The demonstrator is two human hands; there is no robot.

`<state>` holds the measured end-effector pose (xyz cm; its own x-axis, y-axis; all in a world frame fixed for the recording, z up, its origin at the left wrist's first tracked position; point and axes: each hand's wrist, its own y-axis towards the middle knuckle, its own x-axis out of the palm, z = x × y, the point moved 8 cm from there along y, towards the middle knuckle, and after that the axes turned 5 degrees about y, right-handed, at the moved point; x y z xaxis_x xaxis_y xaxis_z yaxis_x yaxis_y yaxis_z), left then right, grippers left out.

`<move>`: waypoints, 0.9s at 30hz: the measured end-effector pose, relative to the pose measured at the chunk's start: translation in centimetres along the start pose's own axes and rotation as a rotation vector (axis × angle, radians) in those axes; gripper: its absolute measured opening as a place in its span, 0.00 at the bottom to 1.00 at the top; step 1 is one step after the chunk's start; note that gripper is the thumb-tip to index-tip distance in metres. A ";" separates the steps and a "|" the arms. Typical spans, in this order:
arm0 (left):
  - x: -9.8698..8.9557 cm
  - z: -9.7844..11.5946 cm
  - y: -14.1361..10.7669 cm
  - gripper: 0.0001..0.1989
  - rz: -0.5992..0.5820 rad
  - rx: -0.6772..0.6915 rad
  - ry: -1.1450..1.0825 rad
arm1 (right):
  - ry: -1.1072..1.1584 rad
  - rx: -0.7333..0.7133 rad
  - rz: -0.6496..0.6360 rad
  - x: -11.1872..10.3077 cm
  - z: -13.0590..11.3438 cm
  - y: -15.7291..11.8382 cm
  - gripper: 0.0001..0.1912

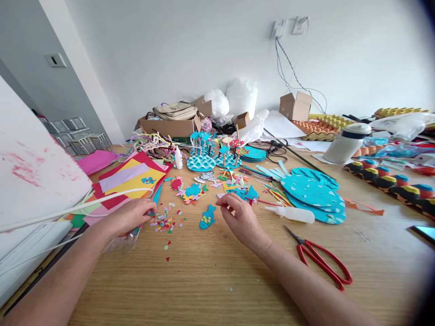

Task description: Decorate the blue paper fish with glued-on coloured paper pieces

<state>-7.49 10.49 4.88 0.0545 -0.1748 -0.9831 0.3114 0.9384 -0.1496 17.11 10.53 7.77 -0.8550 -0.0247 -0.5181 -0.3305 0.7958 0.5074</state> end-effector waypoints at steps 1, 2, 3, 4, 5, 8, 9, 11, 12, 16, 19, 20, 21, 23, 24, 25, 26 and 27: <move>0.0 0.1 0.0 0.08 0.003 0.000 0.002 | -0.003 -0.004 -0.002 0.0 0.0 0.0 0.12; 0.1 0.3 0.1 0.08 0.001 0.004 -0.002 | -0.005 -0.008 -0.005 0.1 0.0 0.0 0.12; 0.3 0.6 0.2 0.08 -0.002 0.013 -0.005 | -0.007 -0.011 -0.008 0.1 0.0 0.0 0.12; 0.4 0.9 0.3 0.08 -0.005 0.023 -0.006 | -0.008 -0.015 -0.011 0.2 0.0 0.0 0.12; 0.6 1.2 0.4 0.08 -0.006 0.032 -0.004 | -0.006 -0.020 -0.013 0.2 0.0 0.0 0.12; 1.0 1.6 0.7 0.07 0.003 0.044 0.020 | 0.002 -0.033 -0.019 0.4 0.0 -0.1 0.12; 1.1 1.6 0.7 0.07 0.009 0.045 0.030 | 0.002 -0.037 -0.020 0.4 0.0 -0.1 0.12; 1.3 1.5 0.9 0.06 0.021 0.049 0.048 | -0.005 -0.042 -0.022 0.5 0.1 -0.1 0.12; 1.4 1.4 0.9 0.06 0.025 0.053 0.055 | -0.011 -0.043 -0.023 0.5 0.1 -0.1 0.12; 1.8 0.9 1.1 0.06 0.034 0.065 0.071 | -0.028 -0.040 -0.033 0.6 0.1 -0.1 0.12; 2.0 0.6 1.2 0.05 0.048 0.062 0.082 | -0.036 -0.035 -0.036 0.6 0.0 -0.2 0.12; 2.0 0.6 1.2 0.05 0.052 0.061 0.085 | -0.036 -0.035 -0.036 0.6 0.0 -0.2 0.12; 2.0 0.6 1.3 0.05 0.056 0.060 0.087 | -0.035 -0.035 -0.034 0.6 0.0 -0.2 0.12; 2.0 0.8 1.3 0.06 0.062 0.061 0.089 | -0.034 -0.033 -0.037 0.7 0.0 -0.2 0.11; 1.9 0.9 1.4 0.07 0.065 0.062 0.089 | -0.036 -0.032 -0.040 0.7 0.0 -0.2 0.11; 1.8 0.9 1.4 0.07 0.067 0.064 0.089 | -0.039 -0.030 -0.041 0.7 0.0 -0.2 0.11; 1.8 1.0 1.4 0.07 0.069 0.065 0.088 | -0.043 -0.029 -0.043 0.8 0.0 -0.2 0.11; 1.7 1.0 1.3 0.07 0.071 0.066 0.086 | -0.047 -0.027 -0.043 0.8 0.0 -0.2 0.11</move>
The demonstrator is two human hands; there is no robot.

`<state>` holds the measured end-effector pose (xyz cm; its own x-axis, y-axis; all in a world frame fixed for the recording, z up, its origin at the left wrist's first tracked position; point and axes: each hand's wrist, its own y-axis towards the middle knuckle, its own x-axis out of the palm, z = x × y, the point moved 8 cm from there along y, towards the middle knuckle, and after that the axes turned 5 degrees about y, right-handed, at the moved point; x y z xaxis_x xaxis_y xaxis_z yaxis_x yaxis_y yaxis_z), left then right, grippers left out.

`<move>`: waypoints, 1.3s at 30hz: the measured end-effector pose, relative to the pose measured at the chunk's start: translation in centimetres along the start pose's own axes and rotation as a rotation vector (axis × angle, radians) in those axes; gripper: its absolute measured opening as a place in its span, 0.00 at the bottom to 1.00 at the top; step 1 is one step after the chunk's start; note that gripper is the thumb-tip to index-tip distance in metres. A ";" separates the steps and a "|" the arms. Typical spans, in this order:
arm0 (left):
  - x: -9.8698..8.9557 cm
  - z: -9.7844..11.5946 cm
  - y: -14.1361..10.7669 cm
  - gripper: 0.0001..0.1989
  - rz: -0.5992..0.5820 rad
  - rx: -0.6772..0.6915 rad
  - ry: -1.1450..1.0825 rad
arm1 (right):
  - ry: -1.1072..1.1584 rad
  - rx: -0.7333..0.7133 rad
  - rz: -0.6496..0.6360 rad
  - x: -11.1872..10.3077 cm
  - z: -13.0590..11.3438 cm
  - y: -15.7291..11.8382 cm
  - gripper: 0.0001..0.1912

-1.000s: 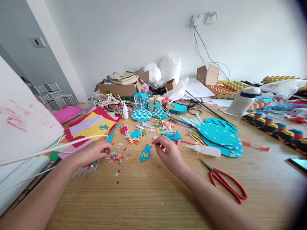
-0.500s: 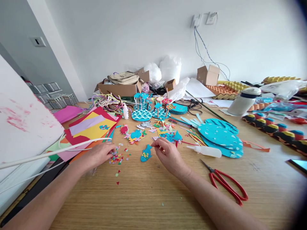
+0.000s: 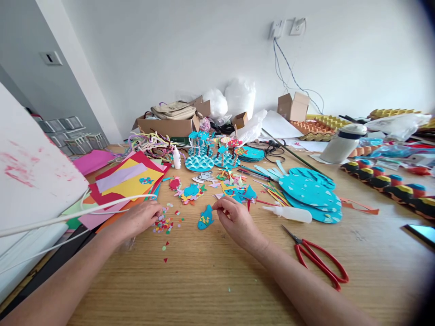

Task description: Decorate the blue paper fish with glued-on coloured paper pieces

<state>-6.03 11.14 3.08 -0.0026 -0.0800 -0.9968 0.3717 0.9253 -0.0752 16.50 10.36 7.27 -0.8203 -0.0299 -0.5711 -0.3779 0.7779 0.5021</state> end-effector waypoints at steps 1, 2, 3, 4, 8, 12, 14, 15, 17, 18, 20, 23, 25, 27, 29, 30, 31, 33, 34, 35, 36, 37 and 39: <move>-0.1 0.0 0.0 0.07 0.003 -0.002 -0.002 | -0.001 0.001 -0.001 0.0 0.0 0.0 0.11; -0.1 0.0 0.0 0.07 0.009 -0.007 -0.005 | -0.001 0.001 -0.003 0.0 0.0 0.0 0.11; -0.2 -0.1 0.0 0.07 0.017 -0.016 -0.007 | 0.001 0.000 -0.004 0.0 0.1 0.0 0.11; -0.3 -0.1 0.0 0.07 0.027 -0.026 -0.010 | 0.003 -0.001 -0.006 0.1 0.1 0.0 0.11; -0.9 0.3 0.0 0.07 0.051 -0.043 -0.015 | 0.007 -0.002 -0.010 0.1 0.1 -0.1 0.11; -1.1 1.7 -0.5 0.10 0.036 0.043 -0.024 | 0.001 0.002 -0.012 0.1 0.0 0.0 0.11; -1.2 2.3 -1.0 0.09 0.036 0.104 -0.045 | -0.003 -0.002 -0.013 0.1 -0.1 0.0 0.11; -1.2 2.7 -1.4 0.09 0.038 0.133 -0.059 | -0.004 -0.004 -0.014 0.1 -0.1 0.0 0.11; -1.2 3.3 -2.0 0.10 0.041 0.176 -0.080 | -0.004 -0.005 -0.017 0.2 -0.1 -0.1 0.11; -1.2 3.6 -2.3 0.11 0.043 0.186 -0.082 | -0.003 -0.006 -0.017 0.2 -0.1 -0.1 0.11; -1.0 4.1 -2.8 0.13 0.052 0.195 -0.065 | -0.003 -0.010 -0.017 0.2 -0.1 -0.1 0.11; -0.6 4.8 -3.7 0.15 0.087 0.222 -0.020 | -0.001 -0.019 -0.014 0.2 -0.1 -0.1 0.11; -0.5 4.8 -4.4 0.16 0.137 0.244 -0.008 | -0.001 -0.021 -0.010 0.2 -0.1 -0.1 0.11; -0.4 4.4 -5.1 0.17 0.169 0.274 -0.024 | -0.001 -0.016 -0.013 0.2 -0.1 -0.1 0.11; -0.5 3.5 -5.6 0.16 0.197 0.248 -0.058 | -0.001 -0.006 -0.026 0.3 -0.1 -0.1 0.11; -0.6 3.1 -5.7 0.15 0.206 0.222 -0.076 | -0.001 0.000 -0.034 0.4 -0.1 -0.1 0.11; -0.7 2.8 -5.8 0.13 0.204 0.197 -0.092 | -0.001 0.004 -0.042 0.5 -0.1 -0.1 0.11; -0.7 3.0 -5.8 0.11 0.173 0.165 -0.117 | -0.002 0.005 -0.052 0.7 -0.2 -0.2 0.10; -0.6 3.5 -5.8 0.10 0.146 0.161 -0.127 | -0.002 0.002 -0.057 0.8 -0.2 -0.2 0.10; -0.5 4.0 -5.7 0.09 0.123 0.155 -0.134 | -0.003 -0.001 -0.063 0.9 -0.3 -0.3 0.10; -0.3 4.6 -5.6 0.08 0.094 0.152 -0.136 | -0.003 -0.004 -0.068 1.0 -0.3 -0.3 0.10; -0.2 5.1 -5.5 0.07 0.076 0.150 -0.138 | -0.003 -0.007 -0.072 1.0 -0.4 -0.3 0.10; -0.1 6.0 -5.2 0.06 0.049 0.134 -0.139 | -0.002 -0.007 -0.075 1.1 -0.4 -0.3 0.11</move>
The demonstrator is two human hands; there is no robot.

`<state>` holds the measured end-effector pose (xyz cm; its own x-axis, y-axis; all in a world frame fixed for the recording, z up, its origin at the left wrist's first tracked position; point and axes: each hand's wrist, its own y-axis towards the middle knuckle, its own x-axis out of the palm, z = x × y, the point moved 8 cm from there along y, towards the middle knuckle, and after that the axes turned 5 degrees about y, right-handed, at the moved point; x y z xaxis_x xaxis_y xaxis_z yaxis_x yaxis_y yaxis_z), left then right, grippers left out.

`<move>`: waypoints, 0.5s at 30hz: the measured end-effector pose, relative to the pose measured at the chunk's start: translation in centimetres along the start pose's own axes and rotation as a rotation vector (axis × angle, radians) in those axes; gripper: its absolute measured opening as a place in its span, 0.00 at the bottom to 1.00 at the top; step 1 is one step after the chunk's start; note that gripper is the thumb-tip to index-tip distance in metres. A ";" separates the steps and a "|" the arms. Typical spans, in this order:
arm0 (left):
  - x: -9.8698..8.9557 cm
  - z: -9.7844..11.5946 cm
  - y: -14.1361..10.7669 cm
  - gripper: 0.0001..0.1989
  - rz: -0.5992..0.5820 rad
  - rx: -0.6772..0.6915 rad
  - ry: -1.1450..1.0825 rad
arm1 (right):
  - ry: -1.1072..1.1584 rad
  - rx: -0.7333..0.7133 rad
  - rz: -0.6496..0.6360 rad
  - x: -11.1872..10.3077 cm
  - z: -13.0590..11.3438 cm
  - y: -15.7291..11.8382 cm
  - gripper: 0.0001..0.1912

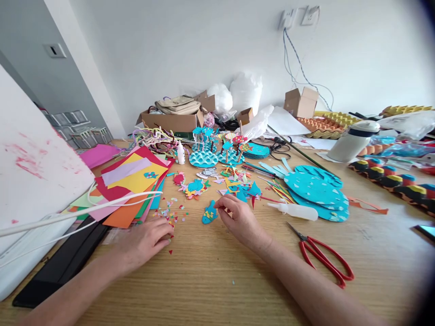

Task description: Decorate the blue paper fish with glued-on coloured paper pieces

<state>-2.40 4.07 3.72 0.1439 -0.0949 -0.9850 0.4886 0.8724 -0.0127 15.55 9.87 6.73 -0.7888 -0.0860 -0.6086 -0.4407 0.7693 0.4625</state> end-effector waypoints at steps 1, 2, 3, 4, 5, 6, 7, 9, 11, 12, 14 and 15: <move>0.1 0.3 0.2 0.06 -0.007 -0.010 0.004 | 0.000 0.001 0.001 0.0 0.0 0.0 0.11; 0.1 0.4 0.4 0.05 -0.012 -0.019 0.013 | 0.000 0.001 0.002 0.0 0.0 0.0 0.11; 0.1 0.5 0.5 0.05 -0.016 -0.026 0.027 | -0.001 0.000 0.004 -0.1 0.0 0.0 0.11; 0.1 0.6 0.7 0.05 -0.019 -0.028 0.045 | -0.001 -0.003 0.004 -0.1 -0.1 0.0 0.11; 0.1 0.7 0.9 0.05 -0.023 -0.027 0.067 | -0.002 -0.006 0.004 -0.2 -0.1 0.0 0.11; 0.2 0.7 1.0 0.04 -0.028 -0.023 0.094 | -0.004 -0.009 0.003 -0.2 -0.1 0.0 0.11; 0.3 0.7 1.1 0.04 -0.036 -0.016 0.124 | -0.006 -0.013 0.004 -0.3 -0.2 0.0 0.10; 0.5 0.9 1.3 0.04 -0.046 0.006 0.192 | -0.012 -0.021 0.009 -0.3 -0.2 0.0 0.11; 0.7 1.2 1.3 0.05 -0.033 0.028 0.259 | -0.018 -0.033 0.013 -0.4 -0.2 0.0 0.10; 0.8 1.3 1.3 0.06 -0.021 0.035 0.289 | -0.019 -0.036 0.016 -0.4 -0.2 0.0 0.10; 1.0 1.5 1.3 0.09 0.000 0.035 0.349 | -0.021 -0.034 0.022 -0.5 -0.2 0.0 0.10; 1.1 1.6 1.3 0.10 0.005 0.030 0.377 | -0.021 -0.028 0.025 -0.5 -0.2 0.0 0.10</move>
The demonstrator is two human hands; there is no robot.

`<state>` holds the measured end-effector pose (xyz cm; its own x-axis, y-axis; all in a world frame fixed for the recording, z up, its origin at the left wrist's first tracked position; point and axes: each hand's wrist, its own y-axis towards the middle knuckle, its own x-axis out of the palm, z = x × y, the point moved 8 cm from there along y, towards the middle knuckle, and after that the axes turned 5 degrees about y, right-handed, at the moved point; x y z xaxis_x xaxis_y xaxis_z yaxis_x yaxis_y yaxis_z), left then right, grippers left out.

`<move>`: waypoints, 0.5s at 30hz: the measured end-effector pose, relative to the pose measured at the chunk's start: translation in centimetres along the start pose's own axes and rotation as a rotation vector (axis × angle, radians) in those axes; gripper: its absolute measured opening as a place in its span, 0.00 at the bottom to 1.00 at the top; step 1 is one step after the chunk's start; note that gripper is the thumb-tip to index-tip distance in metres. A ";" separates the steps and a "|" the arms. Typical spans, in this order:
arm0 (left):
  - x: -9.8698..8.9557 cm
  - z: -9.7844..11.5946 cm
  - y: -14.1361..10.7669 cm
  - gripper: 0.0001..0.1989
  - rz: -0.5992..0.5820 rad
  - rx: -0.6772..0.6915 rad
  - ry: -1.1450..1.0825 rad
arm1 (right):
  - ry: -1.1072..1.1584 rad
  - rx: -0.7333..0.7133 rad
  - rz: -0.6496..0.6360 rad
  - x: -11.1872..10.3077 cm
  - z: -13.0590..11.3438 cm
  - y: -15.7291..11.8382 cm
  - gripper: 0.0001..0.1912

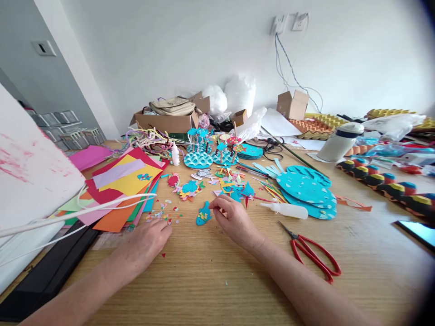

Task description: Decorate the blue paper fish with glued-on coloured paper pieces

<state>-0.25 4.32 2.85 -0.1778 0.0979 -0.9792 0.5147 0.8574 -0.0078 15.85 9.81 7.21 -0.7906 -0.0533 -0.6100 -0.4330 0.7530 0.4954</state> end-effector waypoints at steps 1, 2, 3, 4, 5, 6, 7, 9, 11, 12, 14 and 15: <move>0.1 0.1 0.0 0.11 0.002 -0.005 0.022 | 0.000 0.007 0.000 0.0 0.0 0.0 0.10; 0.2 0.2 -0.1 0.12 0.006 -0.011 0.036 | 0.000 0.014 -0.004 0.0 0.0 0.0 0.10; 0.2 0.3 -0.1 0.13 0.012 -0.018 0.041 | -0.002 0.020 -0.008 0.0 0.0 0.0 0.10; 0.2 0.3 -0.1 0.13 0.022 -0.023 0.037 | -0.004 0.024 -0.011 -0.1 0.0 0.0 0.10; 0.2 0.3 -0.2 0.13 0.032 -0.028 0.025 | -0.008 0.027 -0.013 -0.1 0.0 0.0 0.10; 0.1 0.2 -0.2 0.13 0.038 -0.034 0.005 | -0.014 0.029 -0.013 -0.1 0.0 0.1 0.10; 0.1 0.0 -0.2 0.13 0.040 -0.039 -0.021 | -0.022 0.033 -0.012 -0.2 0.0 0.1 0.10; 0.1 -0.5 -0.3 0.12 0.032 -0.052 -0.095 | -0.045 0.045 -0.015 -0.2 0.4 0.2 0.10; 0.0 -1.3 -0.3 0.10 0.034 -0.079 -0.169 | -0.087 0.041 -0.059 0.1 0.8 0.3 0.12; -0.2 -1.8 -0.4 0.10 0.045 -0.098 -0.197 | -0.119 0.025 -0.097 0.5 1.1 0.3 0.14; -0.5 -2.9 -0.5 0.10 0.084 -0.135 -0.238 | -0.200 -0.026 -0.209 1.4 1.5 0.2 0.19; -0.7 -3.4 -0.5 0.11 0.104 -0.147 -0.256 | -0.241 -0.050 -0.272 1.9 1.7 0.1 0.22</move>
<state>-3.26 5.55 4.20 0.0963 0.0744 -0.9926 0.3887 0.9152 0.1063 15.00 10.86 5.04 -0.5218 -0.0864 -0.8487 -0.6387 0.6991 0.3215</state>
